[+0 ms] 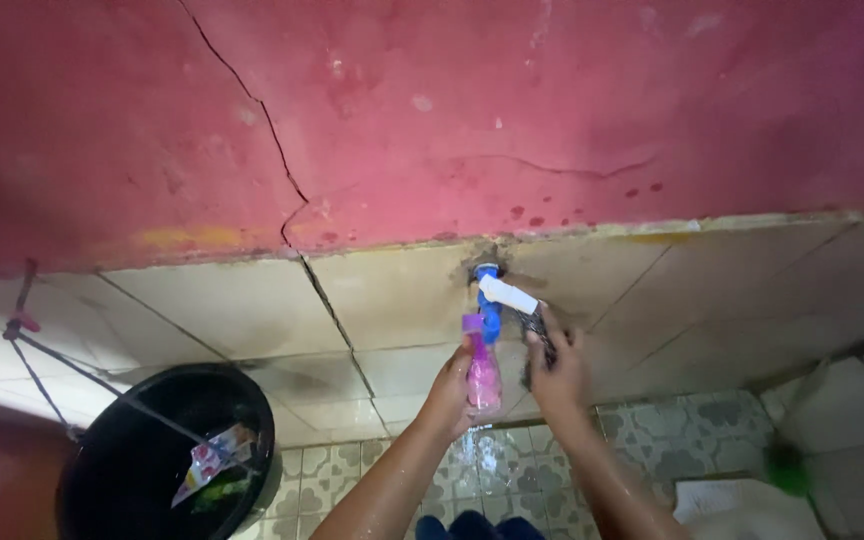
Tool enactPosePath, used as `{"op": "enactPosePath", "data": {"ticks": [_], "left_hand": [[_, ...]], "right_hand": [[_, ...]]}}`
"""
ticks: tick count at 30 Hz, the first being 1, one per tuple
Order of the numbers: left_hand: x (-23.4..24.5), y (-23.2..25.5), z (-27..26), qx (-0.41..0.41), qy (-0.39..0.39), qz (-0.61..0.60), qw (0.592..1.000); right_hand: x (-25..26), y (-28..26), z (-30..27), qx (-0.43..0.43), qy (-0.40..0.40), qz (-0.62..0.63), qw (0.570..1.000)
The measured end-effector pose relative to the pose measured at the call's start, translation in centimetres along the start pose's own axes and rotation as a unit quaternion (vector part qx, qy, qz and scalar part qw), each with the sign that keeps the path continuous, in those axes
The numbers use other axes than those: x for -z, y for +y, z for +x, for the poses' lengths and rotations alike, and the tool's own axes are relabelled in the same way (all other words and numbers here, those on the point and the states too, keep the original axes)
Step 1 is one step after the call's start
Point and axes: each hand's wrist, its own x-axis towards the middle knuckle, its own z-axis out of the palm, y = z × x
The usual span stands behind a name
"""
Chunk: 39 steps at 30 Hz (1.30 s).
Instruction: Cleaning and organizing toiletries in a bathroom shower caddy.
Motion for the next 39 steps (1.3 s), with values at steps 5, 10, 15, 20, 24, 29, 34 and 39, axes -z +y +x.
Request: {"op": "enactPosePath", "data": {"ticks": [5,10,15,20,24,29,34,39], "left_hand": [[0.3,-0.8,2.0,-0.054,0.065,-0.029,0.996],[-2.3,-0.3,1.7,-0.126,0.054,-0.083,0.987],[-3.5,1.6,-0.3,-0.089,0.076,-0.089,0.989],[-3.3,0.6,-0.9,-0.074,0.075,-0.091,0.990],[-1.3,-0.5,0.0,-0.043,0.105,0.010,0.993],[-1.6,1.1,-1.2,0.026,0.043,-0.083,0.995],[-2.1,0.7,-0.6,0.077,0.050,-0.104,0.990],[4.5,-2.8,3.4,0.010,-0.074,-0.077,0.994]], "right_hand": [[1.0,-3.7,-4.8,0.056,-0.048,-0.008,0.997],[-1.3,-3.0,-4.4,0.162,0.025,0.001,0.986],[-3.1,2.3,-2.1,-0.242,-0.033,0.259,0.935],[-1.3,-2.1,-6.3,0.069,-0.049,0.152,0.985],[-1.2,-2.6,-4.6,0.064,0.009,0.104,0.992],[-0.8,-2.8,-6.0,0.116,-0.111,-0.066,0.985],[0.0,-3.5,-5.0,0.096,0.006,-0.083,0.992],[-1.1,-1.9,-6.1,0.138,-0.096,-0.030,0.985]]}}
